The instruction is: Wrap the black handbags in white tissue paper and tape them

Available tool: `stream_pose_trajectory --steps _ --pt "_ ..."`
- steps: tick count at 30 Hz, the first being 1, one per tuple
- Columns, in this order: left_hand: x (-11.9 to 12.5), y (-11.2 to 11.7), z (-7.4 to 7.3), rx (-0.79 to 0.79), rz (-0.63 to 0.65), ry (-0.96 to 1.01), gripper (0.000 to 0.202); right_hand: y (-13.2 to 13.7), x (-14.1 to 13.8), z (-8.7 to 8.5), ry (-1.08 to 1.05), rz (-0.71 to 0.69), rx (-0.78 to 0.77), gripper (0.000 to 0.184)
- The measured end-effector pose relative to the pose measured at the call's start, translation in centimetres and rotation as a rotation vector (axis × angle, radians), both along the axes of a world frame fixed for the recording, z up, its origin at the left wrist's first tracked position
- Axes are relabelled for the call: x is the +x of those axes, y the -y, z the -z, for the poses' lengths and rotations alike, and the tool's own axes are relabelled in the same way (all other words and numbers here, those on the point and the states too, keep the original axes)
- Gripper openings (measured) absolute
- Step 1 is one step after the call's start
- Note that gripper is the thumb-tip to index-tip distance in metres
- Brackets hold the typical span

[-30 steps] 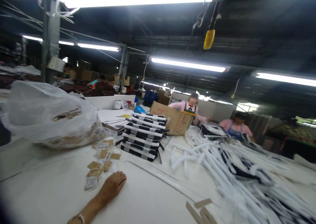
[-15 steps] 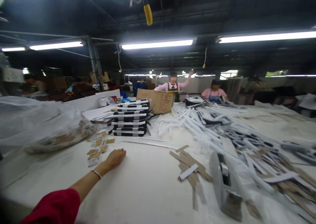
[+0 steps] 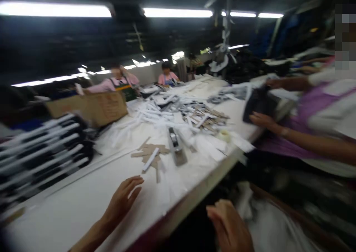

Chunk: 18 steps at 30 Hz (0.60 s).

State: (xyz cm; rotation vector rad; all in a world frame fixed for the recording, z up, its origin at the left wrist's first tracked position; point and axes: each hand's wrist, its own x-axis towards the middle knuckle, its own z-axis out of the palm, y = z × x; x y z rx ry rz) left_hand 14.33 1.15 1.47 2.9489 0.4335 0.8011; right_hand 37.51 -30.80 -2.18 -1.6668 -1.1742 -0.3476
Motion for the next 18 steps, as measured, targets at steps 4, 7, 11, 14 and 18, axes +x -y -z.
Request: stream_pose_trajectory --steps 4,7,11,14,18 --pt "4.8 5.3 -0.2 0.034 0.439 -0.125 0.033 8.3 3.4 4.6 -0.436 0.665 -0.279 0.041" --pt "6.5 7.0 0.7 0.115 0.583 -0.203 0.043 14.3 4.1 8.7 -0.589 0.803 -0.491 0.049" --pt "6.7 6.8 2.4 0.198 0.588 -0.250 0.048 18.4 3.0 13.7 -0.591 0.724 -0.769 0.050" --pt "6.4 6.5 2.8 0.191 0.564 -0.302 0.055 18.7 1.5 16.6 -0.536 0.584 -0.838 0.042" --pt "6.4 6.8 2.2 0.177 0.558 -0.334 0.055 17.3 -1.5 20.0 -0.494 0.294 -1.011 0.054"
